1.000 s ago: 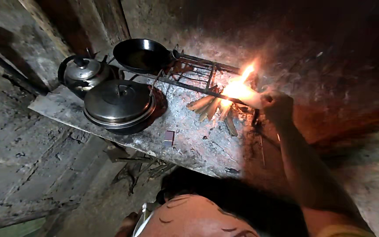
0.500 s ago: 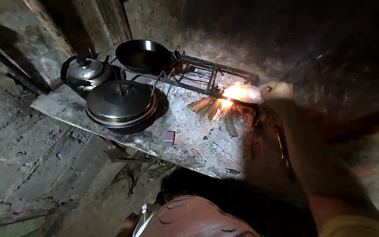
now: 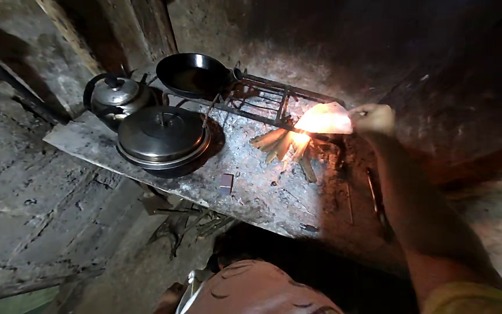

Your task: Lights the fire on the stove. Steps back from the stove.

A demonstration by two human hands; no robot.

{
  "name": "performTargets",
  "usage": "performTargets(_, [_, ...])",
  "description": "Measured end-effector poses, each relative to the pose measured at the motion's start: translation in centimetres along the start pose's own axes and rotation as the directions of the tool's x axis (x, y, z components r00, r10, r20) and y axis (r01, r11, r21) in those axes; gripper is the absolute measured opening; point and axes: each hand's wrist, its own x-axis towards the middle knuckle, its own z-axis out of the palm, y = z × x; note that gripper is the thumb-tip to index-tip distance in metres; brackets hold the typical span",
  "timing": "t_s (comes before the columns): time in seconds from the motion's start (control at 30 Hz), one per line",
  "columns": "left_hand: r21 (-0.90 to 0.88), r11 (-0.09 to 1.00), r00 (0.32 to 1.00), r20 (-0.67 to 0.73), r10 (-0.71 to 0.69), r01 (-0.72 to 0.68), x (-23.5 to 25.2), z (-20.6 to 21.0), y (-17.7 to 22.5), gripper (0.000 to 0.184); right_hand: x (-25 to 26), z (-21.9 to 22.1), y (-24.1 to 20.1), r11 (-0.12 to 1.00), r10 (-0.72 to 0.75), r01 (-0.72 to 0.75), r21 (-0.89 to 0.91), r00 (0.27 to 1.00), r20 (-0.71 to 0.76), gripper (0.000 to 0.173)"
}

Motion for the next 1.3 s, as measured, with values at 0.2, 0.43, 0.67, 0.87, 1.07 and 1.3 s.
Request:
performTargets(0.2, [-0.012,1.000,1.000,0.019,-0.004,0.004,-0.2,-0.1,-0.2,0.053,0.5,-0.3,0.9,0.998,-0.037,0.038,0.053,0.999,-0.028,0.026])
performTargets(0.43, [-0.020,1.000,1.000,-0.003,-0.021,0.021,3.0,1.5,-2.5,0.056,-0.3,-0.8,0.0,0.995,0.003,0.006,0.096,0.996,-0.093,0.025])
performTargets(0.67, [-0.025,0.999,1.000,-0.004,-0.022,0.022,3.1,1.7,-2.6,0.061,-0.1,-0.6,0.6,0.993,0.001,0.014,0.119,0.993,-0.121,0.029])
performTargets(0.87, [-0.061,0.998,1.000,-0.014,0.006,-0.007,2.9,1.7,-2.9,0.060,-0.5,1.0,1.8,0.961,0.066,-0.025,0.274,0.988,-0.143,0.024])
performTargets(1.07, [-0.003,1.000,1.000,-0.006,-0.019,0.019,0.6,0.6,-0.9,0.047,-0.7,3.2,4.3,0.922,0.103,-0.067,0.381,0.992,-0.074,0.022])
performTargets(1.3, [0.042,0.999,1.000,0.016,-0.017,0.016,1.1,0.7,-1.5,0.053,-1.0,2.3,4.2,0.947,0.084,-0.069,0.313,0.996,-0.035,0.023])
